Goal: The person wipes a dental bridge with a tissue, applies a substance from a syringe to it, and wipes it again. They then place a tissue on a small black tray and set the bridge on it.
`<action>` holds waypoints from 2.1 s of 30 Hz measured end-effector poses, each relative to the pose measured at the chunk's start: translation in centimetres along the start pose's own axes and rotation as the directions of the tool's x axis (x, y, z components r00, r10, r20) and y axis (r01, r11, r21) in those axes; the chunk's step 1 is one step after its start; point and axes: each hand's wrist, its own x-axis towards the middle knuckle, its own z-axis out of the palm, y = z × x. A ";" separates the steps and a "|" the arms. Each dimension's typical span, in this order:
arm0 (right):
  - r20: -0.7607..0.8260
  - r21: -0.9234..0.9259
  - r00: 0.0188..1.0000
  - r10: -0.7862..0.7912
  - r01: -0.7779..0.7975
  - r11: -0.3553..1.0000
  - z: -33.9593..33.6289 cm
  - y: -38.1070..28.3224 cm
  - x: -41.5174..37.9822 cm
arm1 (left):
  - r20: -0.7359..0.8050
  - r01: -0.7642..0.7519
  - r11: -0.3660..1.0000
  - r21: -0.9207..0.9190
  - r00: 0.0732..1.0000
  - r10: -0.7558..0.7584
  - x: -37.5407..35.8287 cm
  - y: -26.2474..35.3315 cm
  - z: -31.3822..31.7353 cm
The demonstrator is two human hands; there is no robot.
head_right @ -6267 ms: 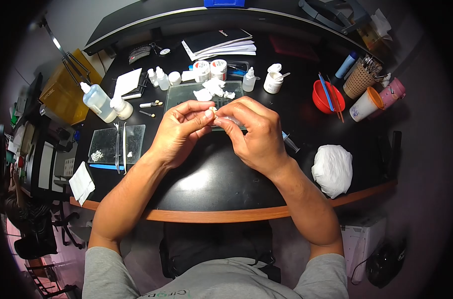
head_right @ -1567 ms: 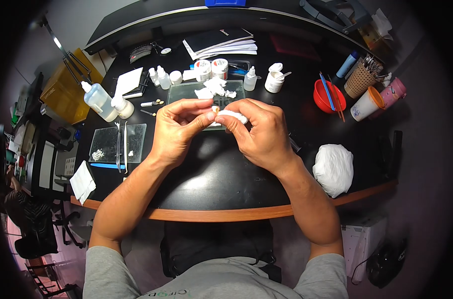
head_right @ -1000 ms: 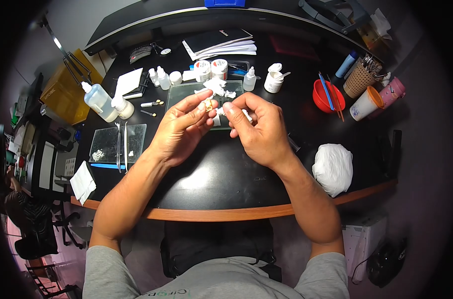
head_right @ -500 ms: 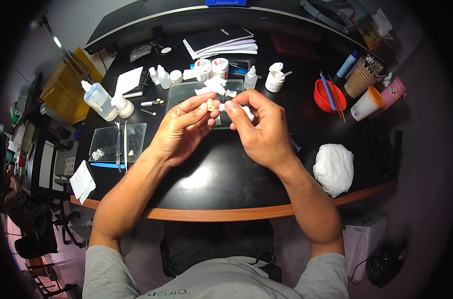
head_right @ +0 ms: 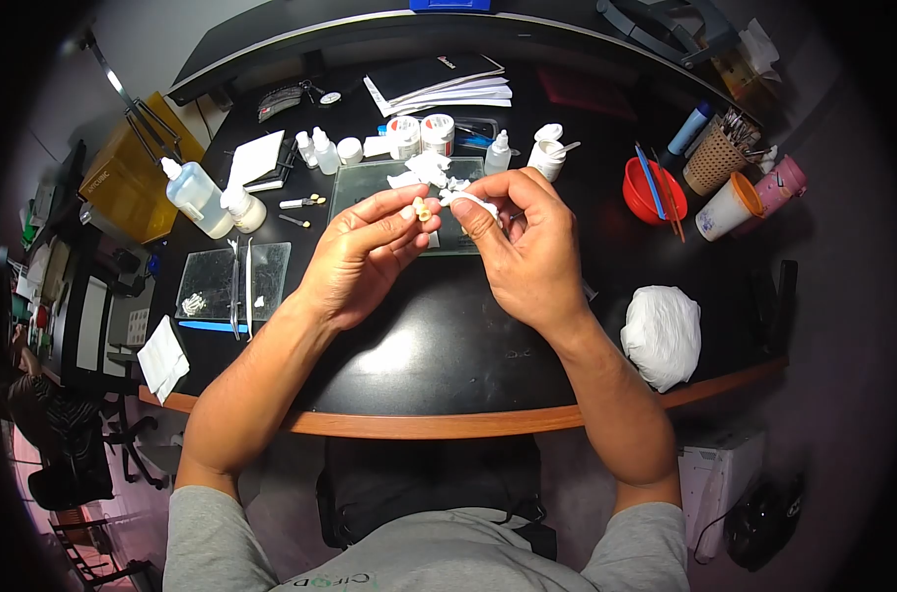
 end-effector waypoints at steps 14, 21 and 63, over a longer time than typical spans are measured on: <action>0.073 0.026 0.993 0.091 -0.093 0.995 0.2 -0.7 -0.3 | -0.012 0.002 0.999 0.038 1.000 -0.001 -0.1 -0.1 -0.1; 0.074 -0.005 0.995 0.061 -0.061 0.998 0.4 -1.0 -0.3 | -0.011 -0.033 0.996 0.081 0.999 0.034 -0.1 -0.2 -0.1; 0.149 -0.029 0.984 0.096 -0.093 0.995 0.2 -0.9 -0.5 | -0.021 -0.035 0.993 0.114 0.999 0.037 -0.1 -0.2 0.0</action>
